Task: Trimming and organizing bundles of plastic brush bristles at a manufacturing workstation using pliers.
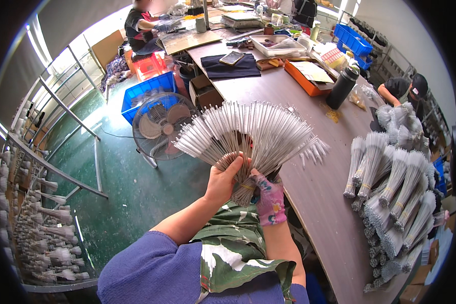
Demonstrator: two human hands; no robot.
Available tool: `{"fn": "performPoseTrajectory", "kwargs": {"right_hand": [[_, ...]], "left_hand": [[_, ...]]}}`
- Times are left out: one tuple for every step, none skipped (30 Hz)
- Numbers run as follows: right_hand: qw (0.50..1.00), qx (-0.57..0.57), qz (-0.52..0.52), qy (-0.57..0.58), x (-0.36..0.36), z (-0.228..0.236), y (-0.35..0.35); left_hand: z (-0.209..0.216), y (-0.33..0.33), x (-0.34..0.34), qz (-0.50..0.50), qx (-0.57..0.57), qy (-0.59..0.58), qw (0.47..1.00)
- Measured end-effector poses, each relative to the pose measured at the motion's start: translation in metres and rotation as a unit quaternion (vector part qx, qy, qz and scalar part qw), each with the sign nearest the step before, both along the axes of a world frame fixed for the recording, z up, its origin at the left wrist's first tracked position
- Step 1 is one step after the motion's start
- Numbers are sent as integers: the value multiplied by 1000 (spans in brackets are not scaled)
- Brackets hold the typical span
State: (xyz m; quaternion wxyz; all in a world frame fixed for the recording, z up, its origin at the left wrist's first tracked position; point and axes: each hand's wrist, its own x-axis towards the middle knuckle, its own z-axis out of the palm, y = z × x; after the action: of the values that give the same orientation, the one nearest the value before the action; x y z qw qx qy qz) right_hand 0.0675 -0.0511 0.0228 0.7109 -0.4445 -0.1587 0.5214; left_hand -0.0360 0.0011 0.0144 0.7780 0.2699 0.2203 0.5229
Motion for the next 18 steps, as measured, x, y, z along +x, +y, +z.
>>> {"fn": "performPoseTrajectory", "kwargs": {"right_hand": [[1000, -3, -2, 14, -1, 0, 0], [1000, -7, -4, 27, -2, 1, -1], [1000, -8, -5, 26, -1, 1, -2], [998, -31, 8, 45, 1, 0, -3], [996, -53, 21, 65, 1, -2, -2], [996, -53, 21, 65, 1, -4, -2], [996, -40, 18, 72, 0, -5, -1], [996, -27, 15, 78, 0, -6, 0], [996, -28, 16, 78, -1, -6, -1], [996, -28, 15, 84, -1, -5, -1], [995, -30, 15, 91, -1, -5, -1], [995, -31, 17, 91, -2, -4, -1], [997, -23, 4, 73, -4, -2, -1], [998, -14, -9, 54, -5, 0, -1], [998, -15, -8, 54, -5, -1, -1], [998, -14, -6, 60, -4, -1, -1], [998, -13, -4, 67, -4, -2, 0], [998, -13, -3, 67, -4, -1, 0]], "left_hand": [[1, 0, 0, 8, 0, 3, 1000], [2, -1, 1, 15, -1, 5, 1000], [1, -1, 1, 15, -1, 5, 1000], [-1, 0, 0, 10, 14, 16, 1000], [-1, 1, -1, 6, 31, 29, 999], [-1, 2, -2, 6, 30, 29, 999], [1, 2, -2, 4, 27, 42, 999], [2, 2, -2, 2, 23, 55, 998], [1, 3, -3, 3, 23, 55, 998], [-1, 5, -3, 7, 31, 62, 998], [-3, 6, -4, 12, 39, 69, 997], [-3, 7, -4, 14, 38, 69, 997], [-2, 7, -4, 9, 29, 66, 997], [-1, 7, -4, 4, 21, 63, 998], [0, 7, -4, 5, 20, 62, 998], [1, 7, -3, 1, 23, 60, 998], [2, 8, -3, -3, 25, 58, 998], [1, 8, -3, -2, 25, 58, 998]]}}
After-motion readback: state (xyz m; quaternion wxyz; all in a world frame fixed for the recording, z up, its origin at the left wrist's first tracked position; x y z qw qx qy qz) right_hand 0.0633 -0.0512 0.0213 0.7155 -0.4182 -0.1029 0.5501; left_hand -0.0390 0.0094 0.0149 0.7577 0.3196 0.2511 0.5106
